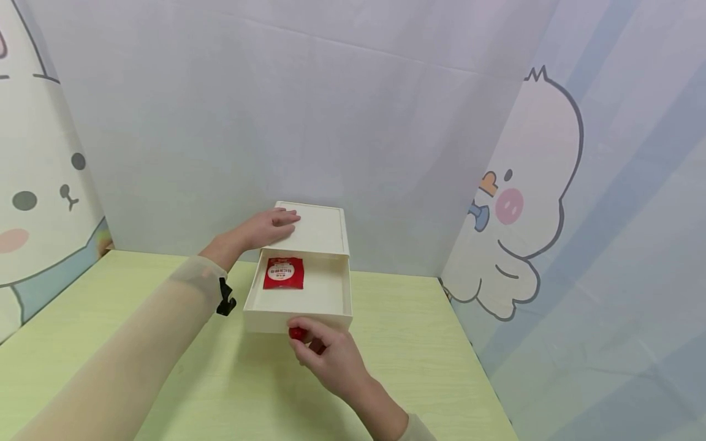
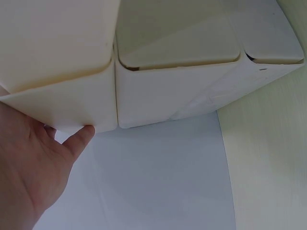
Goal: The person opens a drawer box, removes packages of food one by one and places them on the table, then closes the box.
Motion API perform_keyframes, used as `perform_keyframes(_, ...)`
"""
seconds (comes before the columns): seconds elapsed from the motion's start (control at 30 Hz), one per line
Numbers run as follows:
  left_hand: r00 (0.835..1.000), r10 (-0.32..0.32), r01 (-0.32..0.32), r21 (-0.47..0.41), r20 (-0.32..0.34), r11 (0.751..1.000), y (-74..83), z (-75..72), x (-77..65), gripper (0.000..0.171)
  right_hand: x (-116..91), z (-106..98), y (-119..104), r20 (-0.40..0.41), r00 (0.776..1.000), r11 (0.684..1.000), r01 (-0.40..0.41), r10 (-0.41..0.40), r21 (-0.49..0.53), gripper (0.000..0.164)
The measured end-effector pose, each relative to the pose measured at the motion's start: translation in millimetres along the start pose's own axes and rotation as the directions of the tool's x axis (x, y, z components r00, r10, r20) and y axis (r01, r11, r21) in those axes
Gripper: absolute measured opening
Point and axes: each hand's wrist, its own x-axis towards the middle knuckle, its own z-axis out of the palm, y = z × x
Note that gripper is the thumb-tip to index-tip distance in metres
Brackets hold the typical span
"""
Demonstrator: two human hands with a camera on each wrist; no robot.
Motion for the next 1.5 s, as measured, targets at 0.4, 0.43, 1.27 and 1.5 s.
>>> perform_keyframes(0.4,1.000,-0.004,0.004,-0.003,0.006,1.000,1.3,-0.1,0.1,0.060,-3.8,-0.4,-1.4,0.010,1.000,1.000,0.019,-0.019,0.008,0.026)
perform_keyframes(0.43,1.000,-0.003,0.003,-0.003,0.005,1.000,1.5,-0.2,0.0,0.059,-4.2,-0.4,-1.4,0.011,1.000,1.000,0.022,-0.022,0.009,0.026)
perform_keyframes(1.27,1.000,0.003,-0.003,0.001,0.004,1.000,-0.5,-0.4,0.5,0.059,-9.7,-2.9,-4.3,0.082,0.996,0.999,0.043,-0.044,0.008,0.034)
perform_keyframes(1.5,1.000,-0.001,0.001,0.005,0.005,1.000,-1.2,0.2,1.2,0.059,-13.4,-13.9,-16.8,0.136,0.981,0.987,0.148,-0.139,-0.062,0.043)
